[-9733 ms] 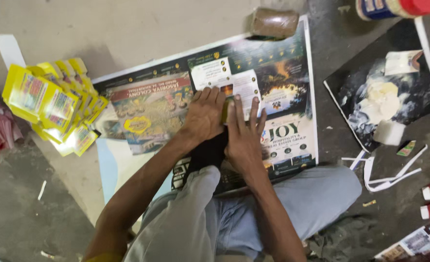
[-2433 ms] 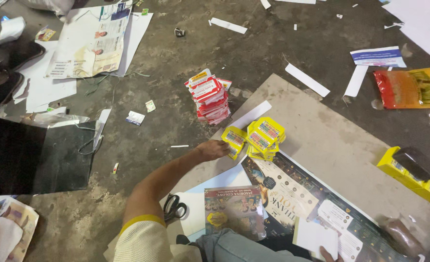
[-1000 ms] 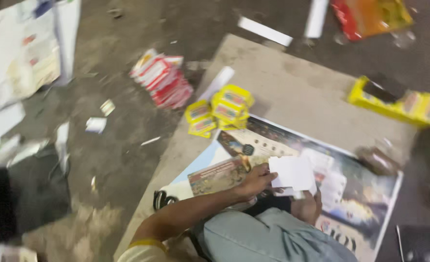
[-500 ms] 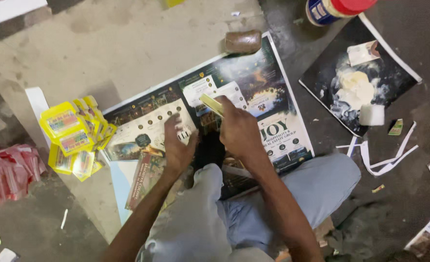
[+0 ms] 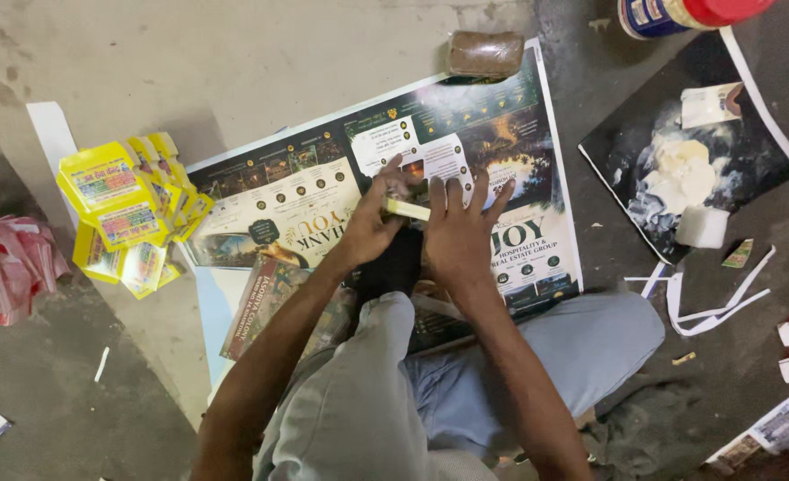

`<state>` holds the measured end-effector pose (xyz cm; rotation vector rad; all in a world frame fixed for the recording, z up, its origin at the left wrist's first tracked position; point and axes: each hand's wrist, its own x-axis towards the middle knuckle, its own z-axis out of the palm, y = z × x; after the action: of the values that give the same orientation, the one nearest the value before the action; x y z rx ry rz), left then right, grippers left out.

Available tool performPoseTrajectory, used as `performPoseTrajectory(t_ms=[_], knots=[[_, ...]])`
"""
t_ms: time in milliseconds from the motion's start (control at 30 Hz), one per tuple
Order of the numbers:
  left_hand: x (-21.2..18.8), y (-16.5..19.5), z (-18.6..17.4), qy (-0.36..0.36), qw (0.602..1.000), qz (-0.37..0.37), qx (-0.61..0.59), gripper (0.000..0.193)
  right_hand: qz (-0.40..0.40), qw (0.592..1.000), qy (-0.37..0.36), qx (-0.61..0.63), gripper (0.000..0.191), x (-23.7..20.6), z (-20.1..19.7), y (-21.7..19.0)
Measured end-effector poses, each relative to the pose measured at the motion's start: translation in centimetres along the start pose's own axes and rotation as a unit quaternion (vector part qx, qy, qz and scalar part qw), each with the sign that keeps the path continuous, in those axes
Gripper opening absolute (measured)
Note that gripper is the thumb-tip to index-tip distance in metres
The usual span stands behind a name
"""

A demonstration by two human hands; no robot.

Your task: The person sits on the floor and glues yellow paper packets together. They apply a white paste to the edges of the packets, press them together, and stack the finished units. The person handles the packets one at a time and uses a small block to spread the paste.

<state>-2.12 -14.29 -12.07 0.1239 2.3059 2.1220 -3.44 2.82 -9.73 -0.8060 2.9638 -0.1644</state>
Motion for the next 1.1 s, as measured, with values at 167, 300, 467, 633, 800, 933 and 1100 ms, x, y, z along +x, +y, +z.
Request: performPoseTrajectory(t_ms=[167,300,467,633,800,933,1100], knots=[[0.3,0.0,-0.2,-0.037,0.999,-0.016,-0.028,0.042,-0.001,1.000,-0.029,0.005,0.040,0.4,-1.0,-0.6],[0.0,0.2,-1.1,-0.058,0.987,-0.001,0.149,0.047,-0.024,0.996,0.004,0.083,0.049,1.3,-0.9,-1.2],[0.6,0.2,-0.9,-0.034,0.946,0.060,0.317,0.048,-0.126,0.988,0.086,0.036,0.047,3.5,0.6,-1.1],[0.6,0.8,-2.5,-0.009,0.975,-0.157,0.155,0.038,-0.104,0.970,0.127,0.182,0.028,3.2,0.4,-0.3],[-1.0,2.7,-0.3,0.008,0.971,-0.036,-0.235,0.019,0.185,0.760,0.072,0.618,0.033,1.4,-0.3,-0.5],[-0.8,1.8,2.8,0.042,0.986,-0.035,-0.154,0.023,0.096,0.742,0.142,0.648,0.025,1.5,0.9,-0.9],[-0.9,0.8,3.2,0.069,0.991,-0.013,-0.116,0.029,0.163,0.711,0.156,0.666,0.018,1.8,1.8,-1.6]])
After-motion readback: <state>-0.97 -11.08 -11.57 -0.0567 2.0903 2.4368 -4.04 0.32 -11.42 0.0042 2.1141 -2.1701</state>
